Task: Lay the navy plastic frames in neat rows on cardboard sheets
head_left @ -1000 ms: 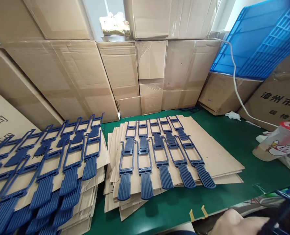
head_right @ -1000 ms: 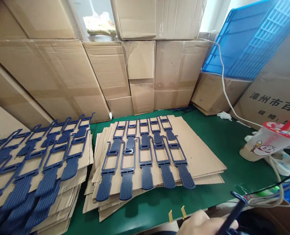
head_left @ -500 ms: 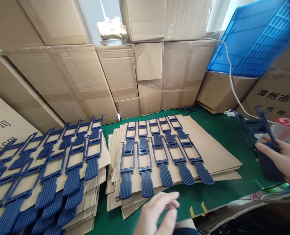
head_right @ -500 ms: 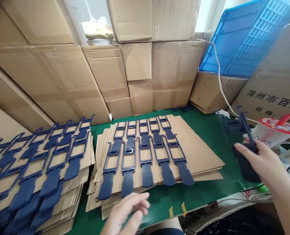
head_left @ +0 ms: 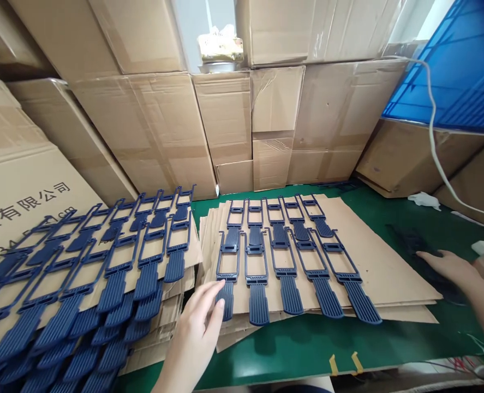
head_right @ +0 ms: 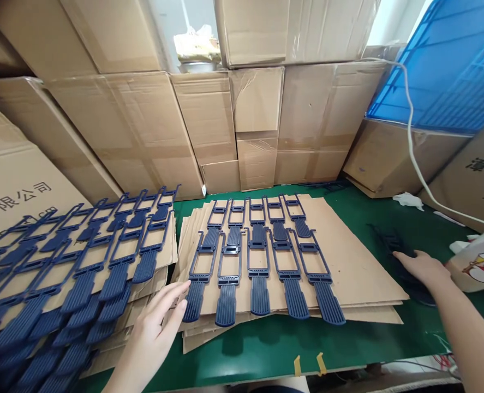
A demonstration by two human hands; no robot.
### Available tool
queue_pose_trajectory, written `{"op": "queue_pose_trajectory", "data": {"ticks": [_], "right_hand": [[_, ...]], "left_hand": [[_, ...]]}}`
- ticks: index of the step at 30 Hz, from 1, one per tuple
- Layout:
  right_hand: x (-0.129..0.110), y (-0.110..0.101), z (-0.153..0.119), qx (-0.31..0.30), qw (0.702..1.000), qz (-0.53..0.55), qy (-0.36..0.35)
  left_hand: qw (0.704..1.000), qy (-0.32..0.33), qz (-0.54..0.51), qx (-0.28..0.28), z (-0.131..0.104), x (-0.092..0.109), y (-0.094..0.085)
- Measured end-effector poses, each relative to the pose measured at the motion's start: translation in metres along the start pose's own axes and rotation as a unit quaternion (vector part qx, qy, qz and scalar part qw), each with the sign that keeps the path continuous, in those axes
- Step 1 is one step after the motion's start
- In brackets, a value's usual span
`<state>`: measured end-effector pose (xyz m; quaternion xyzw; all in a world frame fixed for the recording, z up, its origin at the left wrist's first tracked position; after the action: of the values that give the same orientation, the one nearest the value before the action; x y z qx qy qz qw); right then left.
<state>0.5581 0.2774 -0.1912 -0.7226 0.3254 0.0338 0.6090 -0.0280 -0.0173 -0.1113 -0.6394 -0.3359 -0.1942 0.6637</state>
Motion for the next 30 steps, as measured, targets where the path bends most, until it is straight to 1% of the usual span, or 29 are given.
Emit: {"op": "queue_pose_trajectory", "data": {"ticks": [2,3,5,6,7,8,10,11,12,14,16,18,20,24,26,27,28,30], "right_hand": [[-0.006,-0.005,-0.009,-0.004,0.999,-0.033,0.0],[-0.012,-0.01,-0.017,0.007,0.999,-0.048,-0.01],[-0.028,-0.02,-0.038,0.042,0.995,-0.077,-0.049],[-0.037,-0.021,-0.048,0.049,0.993,-0.085,-0.068],[-0.044,-0.017,-0.057,0.035,0.993,-0.084,-0.078],[-0.048,-0.008,-0.063,0.0,0.994,-0.075,-0.082],[-0.053,0.016,-0.072,-0.09,0.992,-0.044,-0.071],[-0.055,0.027,-0.075,-0.119,0.99,-0.036,-0.065],[-0.057,0.034,-0.078,-0.132,0.988,-0.035,-0.064],[-0.061,0.044,-0.081,-0.135,0.987,-0.027,-0.078],[-0.06,0.055,-0.083,-0.167,0.982,0.027,-0.089],[-0.056,0.066,-0.085,-0.22,0.966,0.103,-0.091],[-0.047,0.071,-0.084,-0.256,0.95,0.158,-0.082],[-0.025,0.064,-0.074,-0.258,0.943,0.201,-0.058],[-0.015,0.062,-0.07,-0.262,0.941,0.211,-0.039],[-0.012,0.061,-0.07,-0.265,0.938,0.221,-0.031],[-0.01,0.061,-0.072,-0.268,0.934,0.236,-0.021],[-0.005,0.057,-0.079,-0.248,0.927,0.282,0.011]], "left_hand": [[1.0,-0.008,0.03,0.005,0.0,-0.003,0.004],[0.999,-0.013,0.036,0.008,0.0,-0.006,0.005],[0.999,-0.024,0.038,0.015,0.0,-0.013,0.008],[0.999,-0.032,0.035,0.018,0.0,-0.017,0.009],[0.999,-0.039,0.03,0.022,0.0,-0.021,0.009],[0.998,-0.046,0.022,0.025,0.0,-0.024,0.01],[0.998,-0.058,0.002,0.026,0.001,-0.031,0.012],[0.998,-0.062,-0.012,0.024,0.001,-0.034,0.013],[0.997,-0.064,-0.029,0.023,0.002,-0.036,0.014],[0.995,-0.069,-0.072,0.024,0.002,-0.041,0.015],[0.989,-0.086,-0.121,0.027,0.001,-0.047,0.014],[0.981,-0.106,-0.162,0.031,-0.001,-0.051,0.013],[0.972,-0.117,-0.2,0.044,-0.004,-0.05,0.01],[0.952,-0.12,-0.264,0.101,-0.013,-0.046,0.001],[0.953,-0.116,-0.256,0.114,-0.016,-0.044,-0.001],[0.957,-0.117,-0.245,0.104,-0.016,-0.043,0.002],[0.96,-0.123,-0.237,0.081,-0.016,-0.044,0.007],[0.96,-0.145,-0.238,0.02,-0.015,-0.049,0.025]]}}
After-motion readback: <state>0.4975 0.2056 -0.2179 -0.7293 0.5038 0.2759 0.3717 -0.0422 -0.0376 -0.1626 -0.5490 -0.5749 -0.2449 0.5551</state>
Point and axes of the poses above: each hand's wrist, its own z-axis towards the middle knuckle, its own y-axis out of the palm, x = y × z, the point moved 10 cm from there along z, towards the middle knuckle, and after that the axes turned 14 degrees about -x, right-handed, at the moved point
